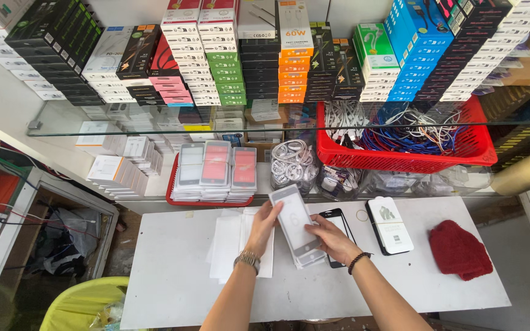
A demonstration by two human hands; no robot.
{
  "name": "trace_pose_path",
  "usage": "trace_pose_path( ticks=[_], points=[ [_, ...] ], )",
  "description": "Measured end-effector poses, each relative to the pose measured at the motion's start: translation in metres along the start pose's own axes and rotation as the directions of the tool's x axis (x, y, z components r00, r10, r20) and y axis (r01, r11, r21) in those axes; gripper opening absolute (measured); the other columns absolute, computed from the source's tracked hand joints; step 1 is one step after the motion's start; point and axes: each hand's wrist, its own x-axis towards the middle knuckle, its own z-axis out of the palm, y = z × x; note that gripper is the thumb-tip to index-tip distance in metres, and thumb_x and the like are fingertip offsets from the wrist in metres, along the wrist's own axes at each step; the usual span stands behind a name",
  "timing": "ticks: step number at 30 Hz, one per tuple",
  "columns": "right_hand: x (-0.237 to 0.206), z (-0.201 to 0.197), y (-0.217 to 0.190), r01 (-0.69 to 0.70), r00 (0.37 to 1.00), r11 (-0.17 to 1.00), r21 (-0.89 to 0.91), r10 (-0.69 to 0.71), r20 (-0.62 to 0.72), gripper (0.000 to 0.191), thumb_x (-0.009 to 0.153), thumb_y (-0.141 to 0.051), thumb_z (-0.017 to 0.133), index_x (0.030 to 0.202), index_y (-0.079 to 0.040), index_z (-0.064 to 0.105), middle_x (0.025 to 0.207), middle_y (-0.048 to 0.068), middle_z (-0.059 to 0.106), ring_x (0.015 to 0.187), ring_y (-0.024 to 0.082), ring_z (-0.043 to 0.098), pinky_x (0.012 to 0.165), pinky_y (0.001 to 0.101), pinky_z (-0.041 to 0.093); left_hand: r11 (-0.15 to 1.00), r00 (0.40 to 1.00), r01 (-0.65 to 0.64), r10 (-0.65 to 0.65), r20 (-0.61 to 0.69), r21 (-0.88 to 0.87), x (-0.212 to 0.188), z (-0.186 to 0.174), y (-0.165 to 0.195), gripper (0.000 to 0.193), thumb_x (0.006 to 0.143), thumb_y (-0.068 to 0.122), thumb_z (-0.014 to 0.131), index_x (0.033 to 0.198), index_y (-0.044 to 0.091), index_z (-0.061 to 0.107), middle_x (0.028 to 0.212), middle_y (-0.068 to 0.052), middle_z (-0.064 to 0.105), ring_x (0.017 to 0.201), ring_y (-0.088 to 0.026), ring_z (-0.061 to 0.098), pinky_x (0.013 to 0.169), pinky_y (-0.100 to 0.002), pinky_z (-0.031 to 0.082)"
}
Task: The person repeatedly places small white rectangular items into clear plastic sleeves, then stacks the packaged items on the table. A smartphone is briefly handled and set aside. The person continues wrapping and stacking the items throughout the clip.
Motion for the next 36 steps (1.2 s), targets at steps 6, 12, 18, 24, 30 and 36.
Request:
trace_pose_path(
  ticks=[6,12,18,24,30,36],
  points=[
    [0.008,0.015,0.01,0.21,0.975,0.965,0.159,-0.219,0.04,0.045,0.096,-0.021,0.064,0.134,0.001,0.054,0.122,0.011,0.067,0.112,0.016,0.066,0.093,0.0323,0.057,0.955,0.989,0.13,-0.107,0.1,-0.268,0.015,0.037,-0.005,0.034,0.092,0.024,0.074,0.113,-0.003,0.071,0.099,-0.009,0.077,0.082,-0.016,0.072,0.071,-0.032,0.059],
    [0.002,-0.007,-0.015,0.354,0.864,0.927,-0.127,-0.376,-0.335,0.046,0.097,-0.034,0.059,0.138,-0.015,0.05,0.115,-0.001,0.064,0.108,0.006,0.061,0.089,0.0318,0.051,0.99,0.97,0.096,-0.117,0.214,0.103,-0.005,0.042,-0.014,0.033,0.091,0.027,0.075,0.111,0.0,0.075,0.097,-0.008,0.078,0.079,-0.013,0.072,0.072,-0.03,0.059],
    [0.019,-0.035,-0.066,0.456,0.867,0.881,0.128,-0.407,-0.287,0.022,0.096,-0.025,0.069,0.107,-0.006,0.067,0.102,0.006,0.07,0.088,0.015,0.068,0.083,0.0372,0.054,0.94,0.901,-0.023,-0.127,0.414,0.339,-0.006,0.051,-0.004,0.036,0.089,0.031,0.075,0.115,0.006,0.075,0.099,-0.003,0.078,0.084,-0.01,0.071,0.075,-0.029,0.058],
    [0.011,-0.08,-0.072,0.421,0.809,0.884,0.206,-0.262,-0.526,0.03,0.099,-0.025,0.058,0.125,-0.01,0.055,0.108,0.003,0.066,0.097,0.017,0.064,0.086,0.0415,0.052,0.742,0.989,-0.025,-0.08,0.127,0.669,0.009,-0.022,0.015,0.045,0.087,0.042,0.08,0.098,-0.001,0.076,0.087,-0.013,0.077,0.075,-0.02,0.071,0.068,-0.038,0.056],
    [0.015,-0.091,-0.036,-0.056,0.859,0.739,-0.671,-0.307,-0.41,0.064,0.089,-0.025,0.07,0.144,-0.008,0.042,0.13,0.02,0.063,0.121,0.036,0.061,0.102,0.0439,0.048,0.816,0.964,0.086,0.078,-0.255,0.571,-0.014,-0.127,0.012,0.055,0.073,0.042,0.08,0.107,0.0,0.075,0.089,-0.014,0.081,0.076,-0.024,0.079,0.071,-0.038,0.061],
    [0.022,-0.073,-0.003,-0.078,0.768,0.568,-0.819,-0.49,-0.413,0.08,0.072,-0.017,0.079,0.144,-0.017,0.044,0.133,0.02,0.056,0.126,0.041,0.053,0.106,0.0452,0.045,0.43,0.916,0.2,0.237,-0.324,0.88,-0.018,-0.123,-0.007,0.078,0.074,0.056,0.084,0.129,0.005,0.063,0.119,-0.016,0.067,0.112,-0.034,0.062,0.098,-0.045,0.05]
  ],
)
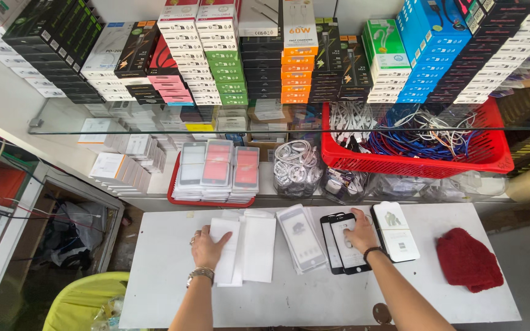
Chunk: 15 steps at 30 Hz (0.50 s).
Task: The person repeatedly places small white rectangular items into clear plastic sleeves, then stacks the packaged items on the table. A smartphone is briefly handled and set aside. The person continues wrapping and stacking the items throughout the clip.
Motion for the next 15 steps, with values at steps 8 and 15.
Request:
trace_pose_path(
  ticks=[8,15],
  points=[
    [-0.029,0.023,-0.028,0.128,0.964,0.953,-0.274,-0.184,-0.19,0.071,0.079,-0.032,0.08,0.141,-0.017,0.048,0.133,0.012,0.054,0.127,0.038,0.052,0.103,0.0475,0.046,0.977,0.978,0.199,-0.194,-0.075,0.069,-0.027,0.028,0.016,0.09,0.078,0.057,0.075,0.151,0.017,0.041,0.145,-0.009,0.047,0.135,-0.033,0.042,0.111,-0.048,0.036],
    [-0.066,0.046,-0.07,0.029,0.94,0.941,-0.336,0.089,0.329,0.105,0.072,-0.061,0.081,0.15,-0.012,0.031,0.139,0.019,0.046,0.128,0.036,0.052,0.1,0.0433,0.053,0.952,0.947,0.307,-0.307,-0.094,-0.022,-0.021,0.038,0.017,0.079,0.089,0.054,0.065,0.154,0.018,0.037,0.152,-0.013,0.042,0.141,-0.035,0.037,0.112,-0.053,0.031]
  ],
)
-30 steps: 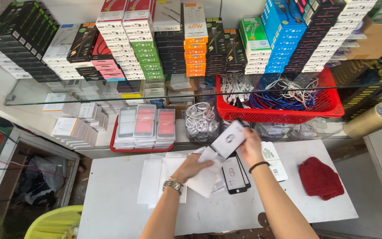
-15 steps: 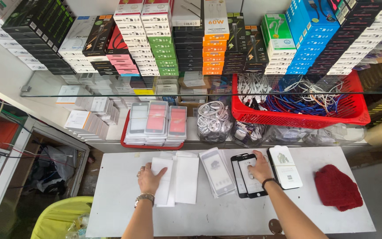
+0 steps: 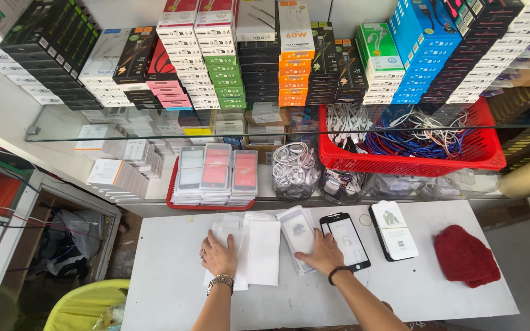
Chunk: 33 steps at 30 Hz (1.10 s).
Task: The person repeatedly places small white rectangular items into clear plastic sleeves, then stacks the packaged items on the table. A smartphone is briefly handled and set aside. The person continues wrapping and stacking the items throughout the clip.
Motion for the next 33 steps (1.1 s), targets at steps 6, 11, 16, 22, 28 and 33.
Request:
trace_pose_path(
  ticks=[6,11,16,22,28,33],
  points=[
    [0.011,-0.004,0.026,-0.019,0.991,0.997,0.071,0.028,-0.132,0.076,0.077,-0.047,0.077,0.137,-0.013,0.048,0.136,0.015,0.053,0.121,0.033,0.061,0.098,0.0429,0.055,1.0,1.0,0.005,-0.005,0.012,0.006,0.0,-0.011,-0.007,0.083,0.087,0.053,0.068,0.155,0.017,0.035,0.154,-0.013,0.041,0.141,-0.036,0.036,0.112,-0.053,0.032],
    [0.021,-0.017,0.037,0.085,0.966,0.992,0.092,-0.059,-0.251,0.036,0.087,-0.029,0.071,0.116,-0.009,0.062,0.117,0.01,0.07,0.111,0.03,0.067,0.093,0.0436,0.054,0.975,0.975,-0.161,0.134,-0.176,-0.151,-0.006,-0.009,0.015,0.079,0.086,0.041,0.075,0.151,0.015,0.039,0.151,-0.016,0.043,0.14,-0.038,0.038,0.109,-0.054,0.034],
    [0.019,-0.035,0.029,0.11,0.989,0.706,0.699,-0.146,-0.008,0.038,0.089,-0.024,0.071,0.12,-0.003,0.062,0.107,0.012,0.075,0.096,0.024,0.068,0.081,0.0358,0.054,0.527,0.885,-0.165,0.453,0.111,-0.833,-0.027,0.011,0.081,0.072,0.087,0.025,0.08,0.142,-0.003,0.043,0.144,-0.019,0.053,0.133,-0.027,0.049,0.11,-0.041,0.037],
    [-0.001,-0.025,0.011,-0.062,0.925,0.387,0.92,-0.323,0.198,0.046,0.094,-0.022,0.066,0.133,-0.002,0.054,0.119,0.009,0.066,0.102,0.018,0.067,0.084,0.0371,0.063,0.258,0.678,0.514,0.462,0.572,-0.818,-0.036,0.026,0.122,0.039,0.088,0.025,0.077,0.115,-0.002,0.069,0.105,-0.012,0.076,0.091,-0.021,0.073,0.078,-0.037,0.06],
    [-0.007,-0.019,0.021,0.006,0.915,0.261,0.965,-0.39,0.1,0.048,0.094,-0.023,0.062,0.137,-0.004,0.05,0.125,0.005,0.064,0.104,0.014,0.069,0.084,0.0367,0.064,0.397,0.629,0.426,0.516,0.581,-0.813,-0.053,0.04,0.12,0.036,0.088,0.026,0.078,0.111,-0.001,0.071,0.102,-0.008,0.077,0.088,-0.016,0.073,0.076,-0.034,0.06],
    [0.016,-0.049,0.034,0.104,0.983,0.444,0.89,-0.182,-0.025,0.037,0.1,-0.036,0.055,0.127,-0.01,0.058,0.118,0.002,0.064,0.105,0.012,0.064,0.085,0.0322,0.055,0.632,0.509,0.214,0.579,0.637,-0.745,-0.052,0.03,0.114,0.036,0.087,0.028,0.077,0.111,0.001,0.076,0.099,-0.007,0.078,0.086,-0.017,0.072,0.076,-0.034,0.059]
  ],
)
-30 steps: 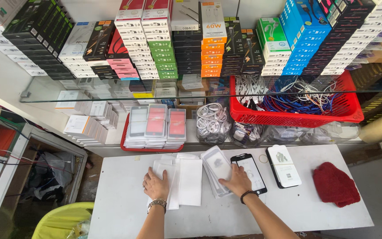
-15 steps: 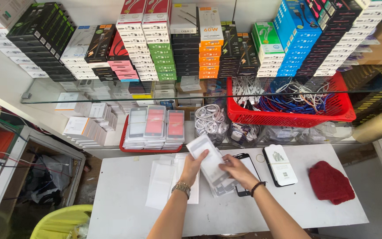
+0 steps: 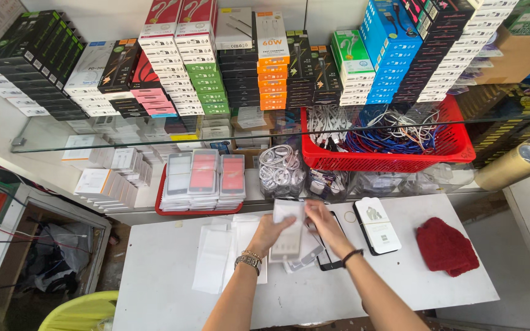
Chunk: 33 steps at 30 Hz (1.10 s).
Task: The person repeatedly places small white rectangular items into clear plastic sleeves, then stacks the packaged items on the table. A smartphone is briefly handled and set aside. The person continues wrapping and stacking the items throughout the clip.
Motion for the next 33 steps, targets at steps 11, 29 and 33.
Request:
trace_pose_path(
  ticks=[11,29,33],
  points=[
    [0.039,-0.041,-0.038,0.073,0.962,0.981,0.181,-0.021,-0.271,0.023,0.1,-0.025,0.059,0.111,-0.007,0.067,0.098,0.004,0.069,0.087,0.018,0.064,0.075,0.0353,0.051,0.892,0.98,-0.074,-0.019,0.2,0.446,-0.009,0.008,0.006,0.04,0.083,0.031,0.083,0.113,0.006,0.077,0.102,-0.007,0.079,0.09,-0.013,0.073,0.082,-0.03,0.057],
    [0.006,-0.039,0.05,-0.08,0.919,0.818,-0.57,-0.161,-0.361,0.074,0.078,-0.021,0.077,0.143,-0.013,0.042,0.116,0.015,0.063,0.107,0.036,0.063,0.096,0.0458,0.05,0.757,0.79,0.224,0.227,-0.569,0.614,-0.075,-0.14,-0.008,0.064,0.077,0.048,0.083,0.119,0.001,0.072,0.103,-0.015,0.08,0.095,-0.028,0.078,0.085,-0.039,0.06],
    [-0.001,-0.025,0.052,-0.148,0.87,0.591,-0.793,-0.303,-0.388,0.087,0.077,-0.027,0.08,0.15,-0.015,0.035,0.125,0.017,0.054,0.117,0.038,0.052,0.1,0.0471,0.043,0.442,0.762,0.553,0.074,-0.643,0.706,-0.077,-0.131,-0.017,0.107,0.072,0.052,0.089,0.156,0.016,0.033,0.13,-0.014,0.065,0.121,-0.029,0.062,0.1,-0.042,0.051]
  ],
)
